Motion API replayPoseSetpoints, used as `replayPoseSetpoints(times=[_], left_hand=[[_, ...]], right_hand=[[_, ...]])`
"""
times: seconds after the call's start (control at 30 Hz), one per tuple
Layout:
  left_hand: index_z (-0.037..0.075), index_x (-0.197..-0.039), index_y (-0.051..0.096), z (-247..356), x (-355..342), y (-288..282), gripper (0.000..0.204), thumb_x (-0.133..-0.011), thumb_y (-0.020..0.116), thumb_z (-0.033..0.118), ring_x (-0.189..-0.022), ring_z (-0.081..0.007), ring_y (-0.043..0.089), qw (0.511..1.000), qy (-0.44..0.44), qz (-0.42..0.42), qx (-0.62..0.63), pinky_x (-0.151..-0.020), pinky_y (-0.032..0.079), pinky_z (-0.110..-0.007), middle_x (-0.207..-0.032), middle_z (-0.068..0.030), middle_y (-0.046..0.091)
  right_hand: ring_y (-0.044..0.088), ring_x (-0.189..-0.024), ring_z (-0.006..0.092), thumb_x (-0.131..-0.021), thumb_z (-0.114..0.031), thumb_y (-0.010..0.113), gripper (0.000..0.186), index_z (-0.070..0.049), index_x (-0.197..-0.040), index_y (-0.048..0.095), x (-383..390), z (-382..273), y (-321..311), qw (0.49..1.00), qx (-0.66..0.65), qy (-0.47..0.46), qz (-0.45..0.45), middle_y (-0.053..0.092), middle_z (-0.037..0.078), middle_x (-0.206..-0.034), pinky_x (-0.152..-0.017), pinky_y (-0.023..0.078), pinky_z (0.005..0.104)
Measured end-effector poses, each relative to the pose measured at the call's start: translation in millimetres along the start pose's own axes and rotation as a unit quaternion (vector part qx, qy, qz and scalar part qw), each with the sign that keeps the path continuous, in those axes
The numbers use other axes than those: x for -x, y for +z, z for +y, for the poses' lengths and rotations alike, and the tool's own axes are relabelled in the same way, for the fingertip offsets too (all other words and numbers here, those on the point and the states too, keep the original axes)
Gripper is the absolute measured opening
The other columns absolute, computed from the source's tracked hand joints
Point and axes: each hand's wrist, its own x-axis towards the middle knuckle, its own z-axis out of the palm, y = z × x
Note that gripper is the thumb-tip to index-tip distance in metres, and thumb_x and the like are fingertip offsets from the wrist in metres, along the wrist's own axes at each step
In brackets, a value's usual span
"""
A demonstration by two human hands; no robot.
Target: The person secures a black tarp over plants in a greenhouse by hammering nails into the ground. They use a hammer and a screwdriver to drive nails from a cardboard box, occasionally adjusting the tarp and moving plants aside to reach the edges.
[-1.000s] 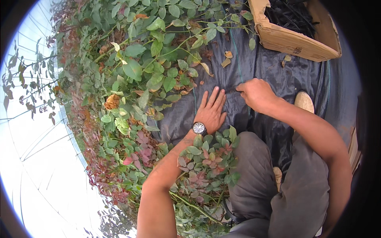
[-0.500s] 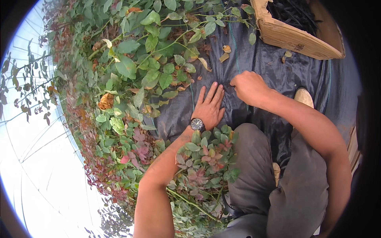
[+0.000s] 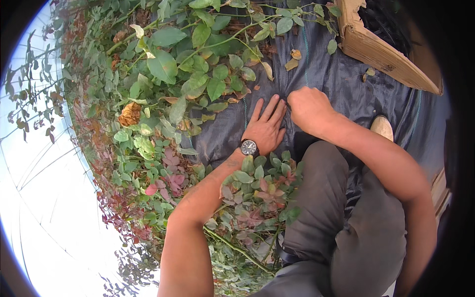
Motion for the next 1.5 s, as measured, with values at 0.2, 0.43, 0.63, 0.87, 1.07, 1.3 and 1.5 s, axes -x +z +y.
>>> replayPoseSetpoints(times=[0.2, 0.43, 0.63, 0.87, 1.07, 1.3, 1.5], left_hand=[[0.001, -0.148, 0.054, -2, 3, -1, 0.063, -0.097, 0.059, 0.038, -0.158, -0.0297, 0.021, 1.0, -0.004, -0.005, 0.006, -0.128, 0.015, -0.056, -0.162, -0.0111, 0.04], [0.003, -0.147, 0.056, -12, -8, -9, 0.055, -0.099, 0.056, 0.031, -0.155, -0.0266, 0.029, 0.999, 0.018, -0.023, -0.029, -0.125, 0.022, -0.051, -0.158, -0.0077, 0.047], [0.004, -0.143, 0.06, -10, -7, -10, 0.05, -0.097, 0.057, 0.024, -0.153, -0.0245, 0.033, 0.999, 0.021, -0.026, -0.011, -0.124, 0.025, -0.052, -0.154, -0.006, 0.052], [0.003, -0.124, 0.07, -18, -20, -19, 0.039, -0.089, 0.066, 0.018, -0.135, -0.0265, 0.052, 0.998, 0.038, 0.035, 0.034, -0.111, 0.04, -0.047, -0.133, -0.0081, 0.065], [0.001, -0.126, 0.059, -13, -47, -38, 0.047, -0.081, 0.073, 0.0, -0.116, -0.043, 0.062, 0.935, -0.061, 0.132, 0.324, -0.099, 0.051, -0.047, -0.127, -0.0185, 0.062], [0.005, -0.108, 0.067, -18, -59, -14, 0.022, -0.086, 0.062, 0.008, -0.104, -0.0327, 0.063, 0.986, -0.015, 0.068, 0.154, -0.081, 0.057, -0.045, -0.11, -0.0089, 0.066], [0.013, -0.113, 0.071, -23, -56, -17, 0.03, -0.083, 0.072, 0.009, -0.096, -0.0303, 0.067, 0.979, 0.001, 0.108, 0.17, -0.078, 0.057, -0.042, -0.108, -0.0053, 0.069]], right_hand=[[0.075, -0.087, 0.0417, -0.083, -0.01, 0.067, 0.016, 0.001, -0.088, 0.077, -3, -12, -3, 1.0, -0.017, 0.0, -0.012, 0.075, 0.026, -0.092, -0.077, 0.062, 0.0491], [0.074, -0.092, 0.0443, -0.084, -0.01, 0.067, 0.017, 0.004, -0.088, 0.075, -7, 23, 17, 0.996, -0.08, 0.037, 0.014, 0.074, 0.028, -0.093, -0.08, 0.061, 0.0511], [0.074, -0.092, 0.0446, -0.083, -0.008, 0.066, 0.017, 0.004, -0.09, 0.076, -9, 6, 6, 0.996, -0.081, 0.026, -0.009, 0.074, 0.028, -0.094, -0.079, 0.061, 0.0502], [0.074, -0.094, 0.0442, -0.084, -0.01, 0.066, 0.019, 0.003, -0.093, 0.076, -13, 7, 4, 0.993, -0.107, 0.052, -0.015, 0.074, 0.027, -0.099, -0.08, 0.06, 0.0503], [0.074, -0.093, 0.0434, -0.085, -0.014, 0.065, 0.022, 0.003, -0.095, 0.075, -6, 15, 6, 0.984, -0.165, 0.064, 0.004, 0.075, 0.027, -0.1, -0.081, 0.06, 0.0509], [0.072, -0.097, 0.0471, -0.087, -0.01, 0.06, 0.034, 0.01, -0.116, 0.059, -1, 20, 10, 0.971, -0.225, 0.079, 0.009, 0.073, 0.031, -0.1, -0.082, 0.059, 0.0533], [0.073, -0.094, 0.0324, -0.091, -0.024, 0.071, 0.03, 0.004, -0.099, 0.073, 76, 72, -129, 0.929, -0.328, -0.168, -0.031, 0.076, 0.019, -0.1, -0.083, 0.056, 0.04]])
